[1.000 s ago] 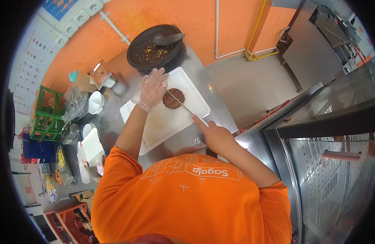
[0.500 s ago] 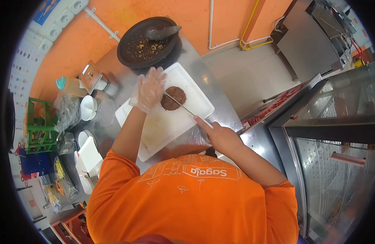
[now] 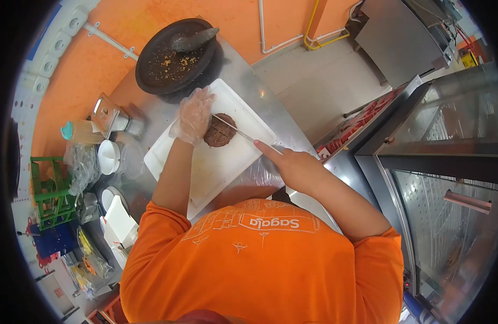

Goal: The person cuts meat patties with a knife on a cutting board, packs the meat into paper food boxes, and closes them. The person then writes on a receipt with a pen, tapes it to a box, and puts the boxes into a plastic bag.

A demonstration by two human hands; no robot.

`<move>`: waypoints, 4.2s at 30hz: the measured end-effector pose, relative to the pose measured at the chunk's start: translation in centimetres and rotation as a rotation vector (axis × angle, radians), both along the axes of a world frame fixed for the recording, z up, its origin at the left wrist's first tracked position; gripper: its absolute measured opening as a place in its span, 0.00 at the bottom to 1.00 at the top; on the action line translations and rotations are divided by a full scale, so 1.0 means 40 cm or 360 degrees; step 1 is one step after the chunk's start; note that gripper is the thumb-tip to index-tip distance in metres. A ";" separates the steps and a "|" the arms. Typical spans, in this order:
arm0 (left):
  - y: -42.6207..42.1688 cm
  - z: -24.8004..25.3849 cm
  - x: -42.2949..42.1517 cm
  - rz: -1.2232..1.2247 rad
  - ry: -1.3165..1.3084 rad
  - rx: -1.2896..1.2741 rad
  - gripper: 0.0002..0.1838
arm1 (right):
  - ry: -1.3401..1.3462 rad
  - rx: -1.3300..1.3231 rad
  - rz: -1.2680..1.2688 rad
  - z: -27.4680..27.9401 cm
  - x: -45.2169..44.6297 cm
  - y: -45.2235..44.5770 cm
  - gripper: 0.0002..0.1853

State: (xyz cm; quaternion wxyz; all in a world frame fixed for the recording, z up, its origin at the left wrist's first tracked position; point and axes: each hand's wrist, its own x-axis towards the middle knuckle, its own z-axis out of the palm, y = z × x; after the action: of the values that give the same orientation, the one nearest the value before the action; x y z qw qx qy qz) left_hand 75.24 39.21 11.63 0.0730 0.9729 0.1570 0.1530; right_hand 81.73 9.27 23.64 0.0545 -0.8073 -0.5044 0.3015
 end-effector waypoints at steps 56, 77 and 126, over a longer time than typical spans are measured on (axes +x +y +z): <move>-0.056 0.095 -0.175 0.0081 -0.0989 -0.0756 0.23 | 0.0354 0.0486 -0.0303 0.010 -0.096 -0.104 0.39; -0.183 0.059 -0.078 -0.0123 -0.0013 0.0122 0.20 | 0.0760 0.0500 -0.0639 -0.087 0.057 -0.368 0.38; -0.097 0.225 -0.449 0.0644 -0.1380 -0.0230 0.14 | 0.0212 0.0655 0.0166 0.109 -0.124 0.117 0.29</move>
State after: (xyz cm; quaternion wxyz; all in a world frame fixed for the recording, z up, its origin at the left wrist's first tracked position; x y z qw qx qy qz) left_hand 57.28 35.33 20.64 0.1680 0.7618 0.3084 0.5443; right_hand 76.77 13.96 28.00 0.2358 -0.7303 -0.5916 0.2472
